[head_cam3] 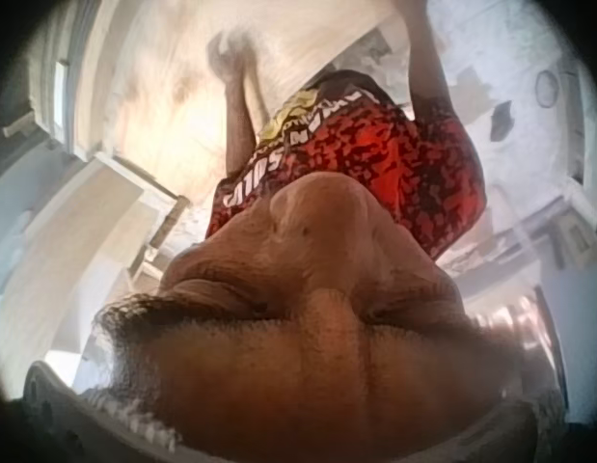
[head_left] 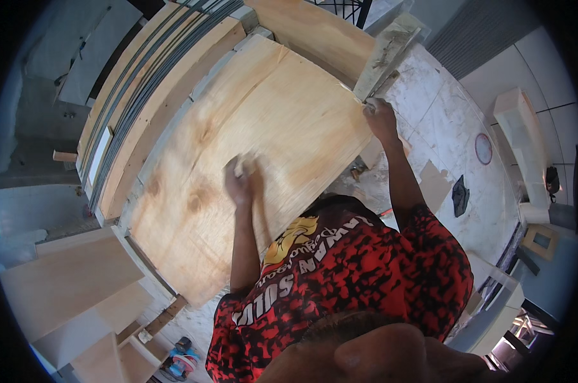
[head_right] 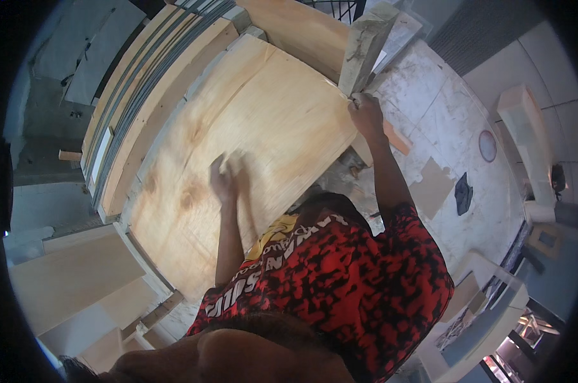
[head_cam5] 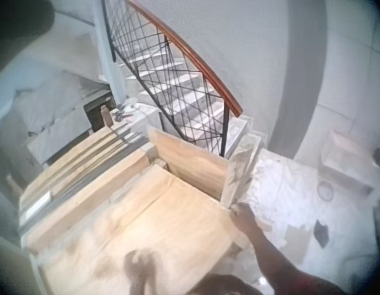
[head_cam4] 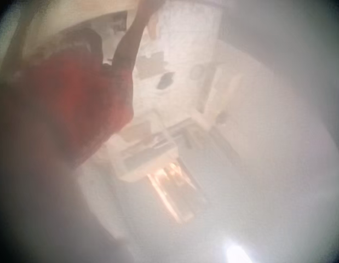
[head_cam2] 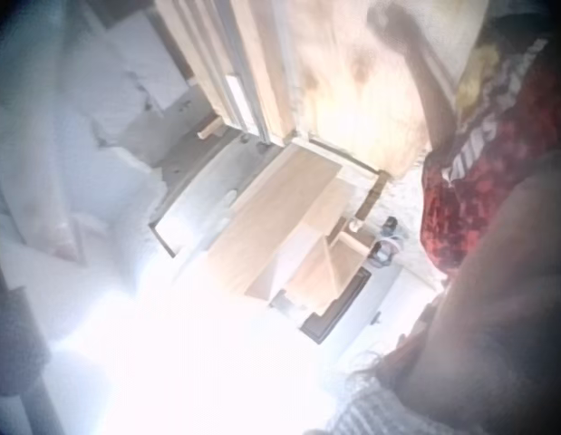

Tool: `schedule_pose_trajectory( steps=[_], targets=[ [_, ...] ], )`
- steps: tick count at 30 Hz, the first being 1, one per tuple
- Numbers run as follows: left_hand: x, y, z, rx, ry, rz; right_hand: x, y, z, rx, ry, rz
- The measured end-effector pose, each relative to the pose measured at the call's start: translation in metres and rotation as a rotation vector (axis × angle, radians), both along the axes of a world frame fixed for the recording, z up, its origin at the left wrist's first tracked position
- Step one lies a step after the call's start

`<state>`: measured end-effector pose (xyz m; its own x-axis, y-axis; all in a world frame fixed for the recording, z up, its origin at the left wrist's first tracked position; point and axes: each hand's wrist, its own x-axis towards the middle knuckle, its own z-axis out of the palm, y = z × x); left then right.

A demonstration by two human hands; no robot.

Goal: The person maneuvers a plywood panel against a brick and wood structure, uses a saw to trim an edge, and then uses a hammer and a small tool to adjust or secure the wood while sitting on the floor.

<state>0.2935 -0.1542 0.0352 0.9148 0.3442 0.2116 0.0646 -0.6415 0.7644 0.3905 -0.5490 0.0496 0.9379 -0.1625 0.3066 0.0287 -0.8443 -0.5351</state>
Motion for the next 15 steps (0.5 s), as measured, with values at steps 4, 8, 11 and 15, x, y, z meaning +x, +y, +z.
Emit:
schedule_pose_trajectory(
  steps=[4,8,11,15],
  targets=[
    [0.08,-0.102,0.047,0.145,-0.136,-0.509,0.002,0.005,0.001,0.191,0.184,0.018],
    [0.146,-0.172,0.059,0.252,-0.081,-0.83,-0.001,0.0,-0.006,0.226,0.156,0.043],
    [0.179,-0.202,0.057,0.409,-0.067,-0.972,-0.004,0.002,0.003,0.273,0.206,0.015],
    [0.201,-0.214,0.036,0.52,-0.137,-1.091,-0.005,0.003,0.0,0.294,0.226,-0.018]
  ],
)
